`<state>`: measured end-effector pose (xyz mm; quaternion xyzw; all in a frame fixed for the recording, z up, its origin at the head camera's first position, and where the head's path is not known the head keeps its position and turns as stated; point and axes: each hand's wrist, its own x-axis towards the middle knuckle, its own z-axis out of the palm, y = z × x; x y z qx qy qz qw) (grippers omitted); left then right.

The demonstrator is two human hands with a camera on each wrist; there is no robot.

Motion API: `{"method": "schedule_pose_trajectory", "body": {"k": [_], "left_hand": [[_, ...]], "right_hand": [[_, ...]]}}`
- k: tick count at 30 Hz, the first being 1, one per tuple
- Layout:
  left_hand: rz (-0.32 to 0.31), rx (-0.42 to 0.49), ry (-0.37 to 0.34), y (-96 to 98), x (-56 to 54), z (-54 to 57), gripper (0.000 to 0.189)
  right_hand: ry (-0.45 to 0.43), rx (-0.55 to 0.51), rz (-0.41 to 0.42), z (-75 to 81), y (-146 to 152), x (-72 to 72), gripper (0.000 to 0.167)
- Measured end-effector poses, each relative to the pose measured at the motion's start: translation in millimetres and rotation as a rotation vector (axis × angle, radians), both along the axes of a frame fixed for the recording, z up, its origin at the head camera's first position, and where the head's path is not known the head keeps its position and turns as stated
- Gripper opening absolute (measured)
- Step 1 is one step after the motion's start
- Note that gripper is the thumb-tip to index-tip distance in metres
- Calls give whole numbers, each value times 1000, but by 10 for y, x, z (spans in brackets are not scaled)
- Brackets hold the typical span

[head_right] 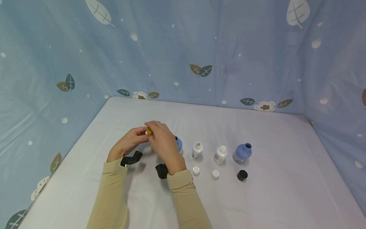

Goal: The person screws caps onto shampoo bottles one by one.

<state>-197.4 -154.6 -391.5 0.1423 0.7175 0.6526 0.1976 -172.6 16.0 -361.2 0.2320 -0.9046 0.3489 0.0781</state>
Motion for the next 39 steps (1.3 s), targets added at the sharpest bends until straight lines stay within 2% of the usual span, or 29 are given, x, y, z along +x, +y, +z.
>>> {"method": "schedule_pose_trajectory", "body": {"k": [6, 13, 23, 39], "left_hand": [[-2, 7, 0, -4, -1, -3, 44], [-16, 22, 9, -50, -113, -205, 42], [-10, 29, 12, -56, -112, -217, 49], [-13, 13, 18, -53, -121, -220, 45]], "right_hand": [[-7, 6, 39, -7, 2, -2, 42], [-12, -1, 56, -11, 5, -9, 46], [-20, -8, 6, 2, 9, 0, 38], [-37, -50, -52, 23, 59, 7, 35]]}}
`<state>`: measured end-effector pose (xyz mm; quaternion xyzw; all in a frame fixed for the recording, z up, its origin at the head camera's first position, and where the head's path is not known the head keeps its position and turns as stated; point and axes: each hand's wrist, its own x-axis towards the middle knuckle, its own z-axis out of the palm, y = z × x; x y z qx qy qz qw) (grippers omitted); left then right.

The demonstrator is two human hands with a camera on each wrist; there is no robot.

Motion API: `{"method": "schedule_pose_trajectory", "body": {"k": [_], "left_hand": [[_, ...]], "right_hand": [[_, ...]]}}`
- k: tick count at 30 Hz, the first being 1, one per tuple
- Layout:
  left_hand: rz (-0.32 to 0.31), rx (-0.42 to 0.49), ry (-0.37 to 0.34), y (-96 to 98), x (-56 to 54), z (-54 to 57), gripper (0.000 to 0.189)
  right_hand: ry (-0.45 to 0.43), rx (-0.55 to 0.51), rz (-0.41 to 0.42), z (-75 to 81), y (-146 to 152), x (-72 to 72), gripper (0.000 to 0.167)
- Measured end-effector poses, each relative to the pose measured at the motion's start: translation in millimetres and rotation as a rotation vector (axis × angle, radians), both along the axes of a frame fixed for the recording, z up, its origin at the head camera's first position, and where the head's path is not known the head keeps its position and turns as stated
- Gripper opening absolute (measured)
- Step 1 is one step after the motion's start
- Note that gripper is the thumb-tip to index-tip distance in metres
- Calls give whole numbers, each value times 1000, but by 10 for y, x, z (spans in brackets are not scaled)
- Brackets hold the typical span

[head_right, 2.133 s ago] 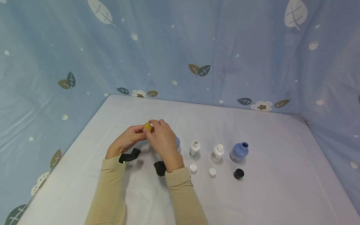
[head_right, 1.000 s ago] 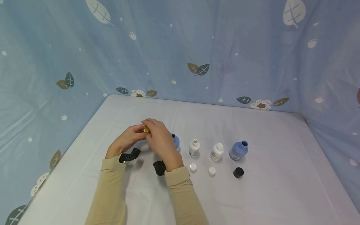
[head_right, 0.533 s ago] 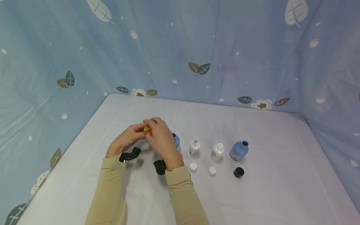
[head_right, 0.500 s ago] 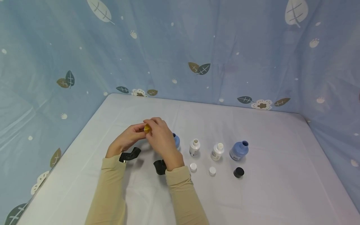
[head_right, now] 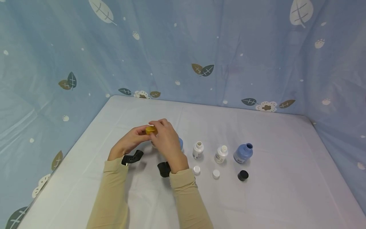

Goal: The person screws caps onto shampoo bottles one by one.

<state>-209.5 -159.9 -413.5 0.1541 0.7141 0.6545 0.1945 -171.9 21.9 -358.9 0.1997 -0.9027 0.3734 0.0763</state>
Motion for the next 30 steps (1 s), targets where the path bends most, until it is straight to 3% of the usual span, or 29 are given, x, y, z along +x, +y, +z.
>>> {"method": "schedule_pose_trajectory", "body": {"k": [7, 15, 22, 30], "left_hand": [[19, -4, -10, 29, 6, 26, 40], [14, -32, -9, 77, 103, 214, 45], [26, -16, -22, 42, 5, 37, 43], [14, -1, 12, 19, 6, 10, 50]], "right_hand": [[-5, -77, -11, -10, 11, -2, 30], [22, -80, -26, -12, 2, -4, 31], [76, -54, -12, -16, 13, -13, 30], [49, -36, 37, 7, 23, -12, 33]]}}
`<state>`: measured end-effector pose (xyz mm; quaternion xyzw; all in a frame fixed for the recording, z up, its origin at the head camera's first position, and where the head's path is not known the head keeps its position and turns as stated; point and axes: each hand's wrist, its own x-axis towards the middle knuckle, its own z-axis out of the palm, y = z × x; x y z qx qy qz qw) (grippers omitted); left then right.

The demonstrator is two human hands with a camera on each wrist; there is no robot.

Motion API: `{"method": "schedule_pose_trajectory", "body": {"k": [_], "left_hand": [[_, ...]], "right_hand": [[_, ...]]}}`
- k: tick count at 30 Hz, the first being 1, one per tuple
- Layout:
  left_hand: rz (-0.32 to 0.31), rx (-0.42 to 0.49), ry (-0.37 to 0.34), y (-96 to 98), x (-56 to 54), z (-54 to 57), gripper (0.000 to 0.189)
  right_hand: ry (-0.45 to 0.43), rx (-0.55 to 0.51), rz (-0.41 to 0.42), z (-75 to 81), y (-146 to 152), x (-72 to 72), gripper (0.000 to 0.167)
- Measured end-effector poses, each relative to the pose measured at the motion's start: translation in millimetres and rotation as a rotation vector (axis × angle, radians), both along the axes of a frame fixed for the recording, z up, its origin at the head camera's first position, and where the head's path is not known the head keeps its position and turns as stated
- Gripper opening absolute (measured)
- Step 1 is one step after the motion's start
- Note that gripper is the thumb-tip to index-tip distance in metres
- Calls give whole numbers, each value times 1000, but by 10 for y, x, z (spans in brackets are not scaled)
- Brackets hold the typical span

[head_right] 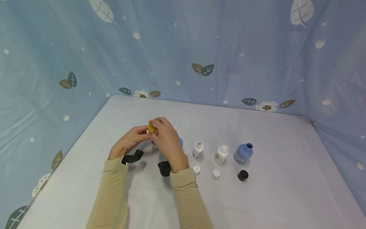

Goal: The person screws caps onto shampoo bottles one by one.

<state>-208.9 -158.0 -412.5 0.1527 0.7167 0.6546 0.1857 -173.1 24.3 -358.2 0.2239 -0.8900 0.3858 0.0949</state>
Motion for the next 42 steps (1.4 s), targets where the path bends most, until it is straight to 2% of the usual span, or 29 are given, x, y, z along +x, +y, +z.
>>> {"method": "schedule_pose_trajectory", "body": {"k": [8, 15, 23, 32, 36, 42], "left_hand": [[2, -23, -13, -13, 2, -5, 42], [-10, -16, -8, -15, -4, 1, 42], [-1, -7, 16, -4, -9, -18, 43], [41, -3, -2, 8, -12, -26, 42], [47, -13, -11, 16, -5, 8, 37], [39, -38, 0, 51, 79, 151, 38]], "right_hand": [[-54, 45, 46, -7, -7, 0, 38], [-59, 45, 71, -6, -6, -5, 38], [-52, 8, 32, -21, 14, -7, 35], [-34, -7, -8, -37, 25, -18, 31], [-37, -5, -22, -27, 23, -25, 30], [-26, 10, -33, -15, 29, -26, 32]]}}
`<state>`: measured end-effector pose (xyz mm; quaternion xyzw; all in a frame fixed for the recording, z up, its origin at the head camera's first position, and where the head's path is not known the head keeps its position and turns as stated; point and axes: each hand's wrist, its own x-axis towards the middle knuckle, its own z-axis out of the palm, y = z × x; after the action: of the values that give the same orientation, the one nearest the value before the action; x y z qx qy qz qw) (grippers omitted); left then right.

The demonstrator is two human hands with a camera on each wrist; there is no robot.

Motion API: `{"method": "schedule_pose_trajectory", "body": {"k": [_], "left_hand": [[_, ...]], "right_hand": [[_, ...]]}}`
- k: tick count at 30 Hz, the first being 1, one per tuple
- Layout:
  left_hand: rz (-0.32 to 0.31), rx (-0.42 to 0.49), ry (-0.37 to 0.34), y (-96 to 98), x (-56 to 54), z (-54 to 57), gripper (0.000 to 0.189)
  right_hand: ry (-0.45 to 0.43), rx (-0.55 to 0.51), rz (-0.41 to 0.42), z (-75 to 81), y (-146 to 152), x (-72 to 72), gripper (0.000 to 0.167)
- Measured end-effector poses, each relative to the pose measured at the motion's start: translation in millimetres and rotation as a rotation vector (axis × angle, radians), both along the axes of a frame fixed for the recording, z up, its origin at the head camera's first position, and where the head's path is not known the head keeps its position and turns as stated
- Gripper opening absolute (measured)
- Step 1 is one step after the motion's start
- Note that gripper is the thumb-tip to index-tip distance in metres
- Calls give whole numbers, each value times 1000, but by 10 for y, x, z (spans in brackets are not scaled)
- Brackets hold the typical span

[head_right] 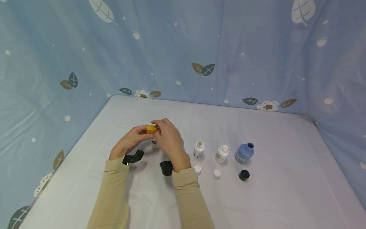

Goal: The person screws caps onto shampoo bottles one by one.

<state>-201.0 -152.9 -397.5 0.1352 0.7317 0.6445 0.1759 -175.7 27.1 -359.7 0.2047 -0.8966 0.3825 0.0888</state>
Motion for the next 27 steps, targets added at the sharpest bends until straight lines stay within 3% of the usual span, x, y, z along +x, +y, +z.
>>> {"method": "schedule_pose_trajectory", "body": {"k": [19, 27], "left_hand": [[-14, -17, 19, 18, 35, 76, 40], [-26, 13, 20, -49, -98, -153, 39]], "right_hand": [[28, 0, -11, -14, 6, -20, 30], [-5, -3, 21, -22, 11, -26, 32]]}}
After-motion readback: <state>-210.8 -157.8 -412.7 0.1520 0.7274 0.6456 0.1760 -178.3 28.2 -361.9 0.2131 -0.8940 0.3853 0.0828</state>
